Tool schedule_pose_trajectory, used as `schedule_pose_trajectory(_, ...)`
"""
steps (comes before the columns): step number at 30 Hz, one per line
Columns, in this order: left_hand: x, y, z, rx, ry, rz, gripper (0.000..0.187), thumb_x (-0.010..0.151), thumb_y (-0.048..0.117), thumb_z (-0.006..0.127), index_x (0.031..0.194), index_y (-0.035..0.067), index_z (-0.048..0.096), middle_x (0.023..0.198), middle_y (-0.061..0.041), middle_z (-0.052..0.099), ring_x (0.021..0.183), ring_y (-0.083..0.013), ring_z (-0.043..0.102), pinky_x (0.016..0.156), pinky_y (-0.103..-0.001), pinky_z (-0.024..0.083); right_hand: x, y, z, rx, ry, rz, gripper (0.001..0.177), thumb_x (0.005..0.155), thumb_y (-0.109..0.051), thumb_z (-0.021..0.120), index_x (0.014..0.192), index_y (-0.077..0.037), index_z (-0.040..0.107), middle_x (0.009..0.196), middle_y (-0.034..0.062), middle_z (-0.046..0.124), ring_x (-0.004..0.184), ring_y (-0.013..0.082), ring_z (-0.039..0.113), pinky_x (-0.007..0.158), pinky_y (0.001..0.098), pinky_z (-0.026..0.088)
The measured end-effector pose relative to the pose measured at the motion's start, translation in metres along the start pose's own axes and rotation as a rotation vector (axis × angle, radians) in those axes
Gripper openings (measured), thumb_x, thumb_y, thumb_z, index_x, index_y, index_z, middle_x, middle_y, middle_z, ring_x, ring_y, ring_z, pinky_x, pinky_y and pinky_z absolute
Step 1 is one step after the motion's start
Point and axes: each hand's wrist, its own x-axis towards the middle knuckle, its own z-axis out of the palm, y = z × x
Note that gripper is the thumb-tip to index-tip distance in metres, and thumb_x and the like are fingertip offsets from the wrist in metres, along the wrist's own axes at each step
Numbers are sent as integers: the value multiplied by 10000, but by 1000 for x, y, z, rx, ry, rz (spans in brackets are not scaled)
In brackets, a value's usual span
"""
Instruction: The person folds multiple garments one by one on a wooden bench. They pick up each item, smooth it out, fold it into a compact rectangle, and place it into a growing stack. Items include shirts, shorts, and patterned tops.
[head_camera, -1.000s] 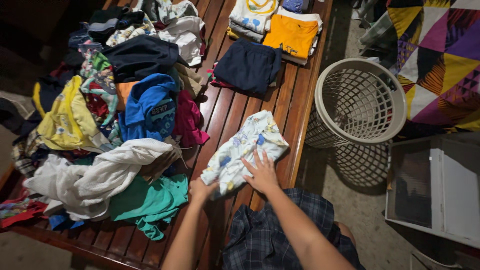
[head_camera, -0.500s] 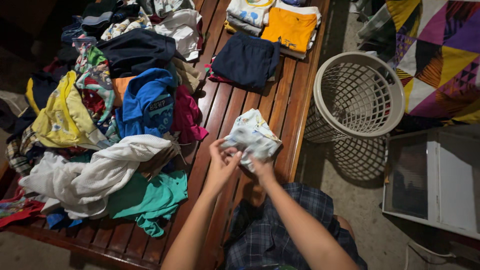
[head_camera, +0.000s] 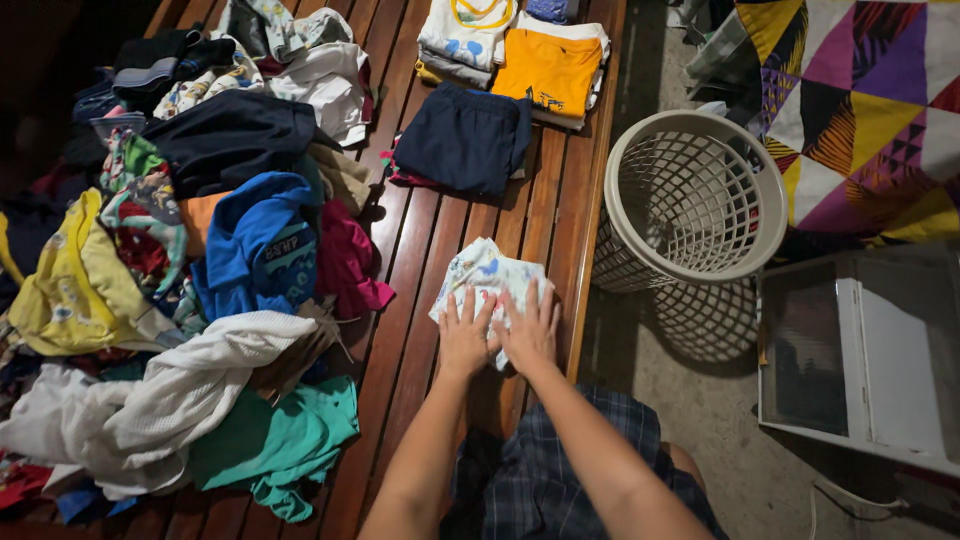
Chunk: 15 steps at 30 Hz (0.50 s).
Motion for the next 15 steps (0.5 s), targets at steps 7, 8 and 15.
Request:
schedule_pose_trajectory(7,10,3,8,106,-153,-195,821,821,633,636,1554,393,354,1677,-167,151,1522,-505,58,1112,-795,81,24,17,8,132,-552,159,663,932,-643,518,1546,-464,340,1703,45,-109,1512,544,-16,1191,662,135)
schedule_pose_trajectory(8,10,8,8,76,-110,-235,817,824,613,671,1545,376,366,1652,-227,155,1505,-528,55,1110,-778,91,26,22,8,149,-524,146,648,939,-622,527,1543,-455,363,1716,43,-96,1515,547,14,1195,648,163)
schedule_pose_trajectory(15,-12,9,26,-760,518,-925,910,661,229,899,1411,1,438,1389,-245,513,1255,-368,534,1063,-492,450,0,36,44,406,-14,-31,645,809,-425,816,1406,-297,609,1707,137,203,1470,473,328,1195,505,337)
